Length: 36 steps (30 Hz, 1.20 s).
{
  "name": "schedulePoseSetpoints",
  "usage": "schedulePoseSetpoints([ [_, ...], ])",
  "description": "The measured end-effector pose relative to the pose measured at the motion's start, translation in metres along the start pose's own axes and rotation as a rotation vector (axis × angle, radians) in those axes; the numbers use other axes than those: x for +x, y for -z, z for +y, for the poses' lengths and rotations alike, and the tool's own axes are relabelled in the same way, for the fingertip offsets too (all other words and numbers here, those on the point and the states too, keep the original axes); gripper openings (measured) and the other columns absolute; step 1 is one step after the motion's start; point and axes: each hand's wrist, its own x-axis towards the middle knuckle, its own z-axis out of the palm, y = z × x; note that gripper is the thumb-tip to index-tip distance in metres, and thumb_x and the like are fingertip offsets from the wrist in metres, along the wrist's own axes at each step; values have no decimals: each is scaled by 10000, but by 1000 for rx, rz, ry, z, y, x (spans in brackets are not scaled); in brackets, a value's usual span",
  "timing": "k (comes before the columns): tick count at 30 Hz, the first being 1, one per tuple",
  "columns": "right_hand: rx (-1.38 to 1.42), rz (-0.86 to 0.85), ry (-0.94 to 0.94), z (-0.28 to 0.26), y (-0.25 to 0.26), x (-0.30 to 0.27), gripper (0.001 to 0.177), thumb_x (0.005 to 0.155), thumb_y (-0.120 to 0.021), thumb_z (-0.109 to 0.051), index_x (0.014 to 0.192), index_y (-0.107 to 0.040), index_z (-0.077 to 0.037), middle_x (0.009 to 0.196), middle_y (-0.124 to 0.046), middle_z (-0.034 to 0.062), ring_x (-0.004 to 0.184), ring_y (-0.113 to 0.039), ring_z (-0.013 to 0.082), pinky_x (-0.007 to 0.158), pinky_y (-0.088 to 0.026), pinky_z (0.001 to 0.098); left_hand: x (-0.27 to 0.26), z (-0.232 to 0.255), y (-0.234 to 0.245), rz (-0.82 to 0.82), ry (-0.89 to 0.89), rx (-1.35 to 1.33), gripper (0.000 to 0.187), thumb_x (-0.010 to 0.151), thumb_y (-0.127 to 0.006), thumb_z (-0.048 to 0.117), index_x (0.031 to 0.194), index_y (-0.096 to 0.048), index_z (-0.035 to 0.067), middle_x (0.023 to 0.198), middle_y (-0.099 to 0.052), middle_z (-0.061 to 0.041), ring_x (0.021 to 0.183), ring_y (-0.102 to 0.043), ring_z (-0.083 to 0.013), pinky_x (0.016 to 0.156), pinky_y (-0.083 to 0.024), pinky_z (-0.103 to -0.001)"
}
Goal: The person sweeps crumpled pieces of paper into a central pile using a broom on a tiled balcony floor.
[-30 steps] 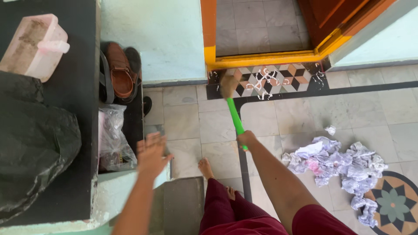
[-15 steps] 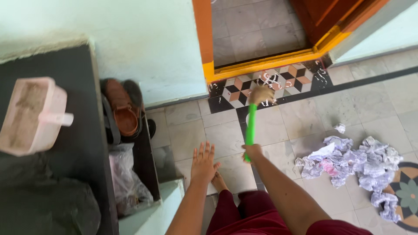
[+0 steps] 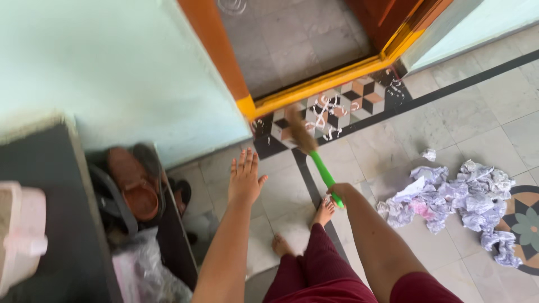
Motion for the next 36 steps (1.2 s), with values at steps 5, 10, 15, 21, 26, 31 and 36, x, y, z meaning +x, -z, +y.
schedulePoseSetpoints([
  [5, -537, 506, 559, 1, -34, -35, 520, 753, -879, -289, 1078, -699, 74, 1015, -733, 269, 928, -730, 335, 750, -591, 421, 55, 39, 21, 59, 30, -30, 837, 989, -475, 560, 1619, -163, 106, 1704, -86, -90, 1570, -65, -270, 1258, -98, -491],
  [10, -789, 274, 576, -45, 0, -70, 448, 719, -871, -290, 1065, -740, -36, 992, -776, 185, 905, -739, 294, 759, -568, 394, 98, 84, 37, 90, 24, -101, 838, 999, -477, 544, 1621, -159, 81, 1710, -105, -107, 1570, -83, -278, 1259, -114, -476],
  [15, -449, -10, 185, -87, 70, -81, 321, 811, -830, -252, 994, -748, -2, 820, -680, 167, 672, -651, 264, 584, -542, 444, 126, 124, 47, 157, 32, -102, 896, 976, -500, 555, 1618, -141, 43, 1705, -86, -162, 1571, -81, -313, 1268, -112, -478],
  [21, -165, 171, 169, -72, 160, -100, 317, 818, -836, -236, 953, -750, 38, 720, -687, 157, 587, -669, 251, 531, -558, 429, 148, 145, 45, 33, -22, -81, 905, 972, -497, 574, 1612, -103, 68, 1700, -39, -156, 1569, -47, -312, 1256, -111, -469],
  [26, -230, 441, 327, -82, 166, -98, 321, 824, -840, -222, 919, -751, 71, 637, -693, 148, 517, -684, 240, 487, -571, 416, 191, 157, 57, -5, -65, -16, 903, 990, -487, 574, 1621, -99, 58, 1702, -43, -158, 1571, -49, -312, 1260, -113, -465],
  [31, -550, 318, 451, -100, 125, -127, 326, 852, -752, -221, 1107, -661, -39, 692, -683, 143, 558, -684, 248, 497, -580, 403, 241, 175, 77, 22, -235, 17, 914, 966, -505, 569, 1615, -113, 58, 1699, -42, -127, 1570, -54, -284, 1264, -106, -450],
  [36, -1109, 453, 530, -166, 53, -122, 286, 829, -719, -204, 1108, -741, -144, 1071, -717, 97, 973, -714, 273, 767, -607, 444, 285, 174, 86, 40, -339, 11, 895, 960, -540, 525, 1611, -135, 64, 1702, -48, -130, 1573, -75, -292, 1271, -111, -443],
])
